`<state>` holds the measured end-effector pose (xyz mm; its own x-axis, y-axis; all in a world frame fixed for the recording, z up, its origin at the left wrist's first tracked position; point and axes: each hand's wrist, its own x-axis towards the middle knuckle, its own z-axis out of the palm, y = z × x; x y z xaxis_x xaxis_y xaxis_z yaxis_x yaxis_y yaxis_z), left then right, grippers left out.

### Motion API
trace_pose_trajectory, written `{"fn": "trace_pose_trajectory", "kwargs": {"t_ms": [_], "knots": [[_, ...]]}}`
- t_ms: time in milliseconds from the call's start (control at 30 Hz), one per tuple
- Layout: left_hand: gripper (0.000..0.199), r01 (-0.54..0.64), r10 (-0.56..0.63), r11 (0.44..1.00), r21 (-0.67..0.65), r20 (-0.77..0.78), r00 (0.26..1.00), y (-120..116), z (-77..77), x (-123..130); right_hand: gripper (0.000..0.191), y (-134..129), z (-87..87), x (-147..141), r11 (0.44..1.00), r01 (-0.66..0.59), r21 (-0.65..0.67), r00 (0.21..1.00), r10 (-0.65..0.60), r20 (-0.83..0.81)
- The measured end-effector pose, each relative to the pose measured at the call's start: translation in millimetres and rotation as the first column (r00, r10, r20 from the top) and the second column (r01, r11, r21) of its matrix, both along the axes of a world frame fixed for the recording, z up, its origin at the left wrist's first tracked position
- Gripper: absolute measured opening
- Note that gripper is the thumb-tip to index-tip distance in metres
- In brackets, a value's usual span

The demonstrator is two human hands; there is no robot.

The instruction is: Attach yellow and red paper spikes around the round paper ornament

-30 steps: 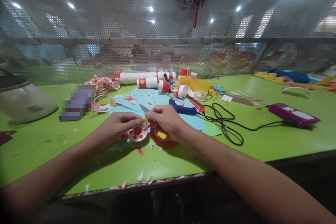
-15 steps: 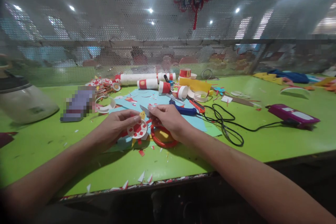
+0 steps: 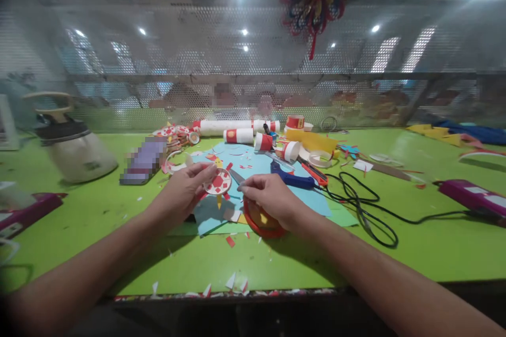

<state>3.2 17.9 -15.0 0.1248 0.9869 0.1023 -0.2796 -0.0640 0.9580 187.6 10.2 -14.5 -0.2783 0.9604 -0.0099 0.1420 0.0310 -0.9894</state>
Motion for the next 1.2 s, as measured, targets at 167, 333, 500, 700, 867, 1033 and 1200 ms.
{"fn": "trace_pose_trajectory", "kwargs": {"t_ms": [167, 333, 500, 700, 867, 1033, 1200], "knots": [[0.027, -0.032, 0.032, 0.999, -0.004, 0.024, 0.999, -5, 3.0, 4, 0.018, -8, 1.6, -7, 0.987, -0.158, -0.006, 0.976, 0.157, 0.152], [0.029, -0.037, 0.036, 0.999, 0.031, 0.008, 0.999, -9, 5.1, 7, 0.011, -9, 0.9, -8, 0.985, -0.175, 0.005, 0.975, 0.173, 0.141], [0.026, 0.044, -0.044, 0.997, -0.071, -0.008, 0.999, -10, 3.9, 5, 0.015, -4, 12.8, 3, 0.996, 0.029, 0.084, 1.000, -0.028, -0.009], [0.023, 0.249, -0.254, 0.956, -0.155, -0.015, 0.967, -11, -6.0, 10, 0.022, 1, 12.4, 2, 0.978, 0.043, 0.204, 0.996, -0.059, 0.070], [0.033, 0.282, -0.294, 0.940, -0.192, -0.036, 0.955, -12, -7.9, 14, 0.019, 2, 1.1, -1, 0.999, 0.014, 0.031, 1.000, -0.013, -0.019], [0.032, 0.323, -0.336, 0.925, -0.198, -0.035, 0.941, -12, -5.1, 12, 0.018, 4, -0.7, 1, 0.998, 0.035, 0.056, 0.997, -0.031, -0.074], [0.038, 0.350, -0.358, 0.918, -0.187, -0.013, 0.933, -12, -4.6, 9, 0.019, 4, 1.2, 1, 0.993, 0.081, 0.090, 0.995, -0.076, -0.057]]}}
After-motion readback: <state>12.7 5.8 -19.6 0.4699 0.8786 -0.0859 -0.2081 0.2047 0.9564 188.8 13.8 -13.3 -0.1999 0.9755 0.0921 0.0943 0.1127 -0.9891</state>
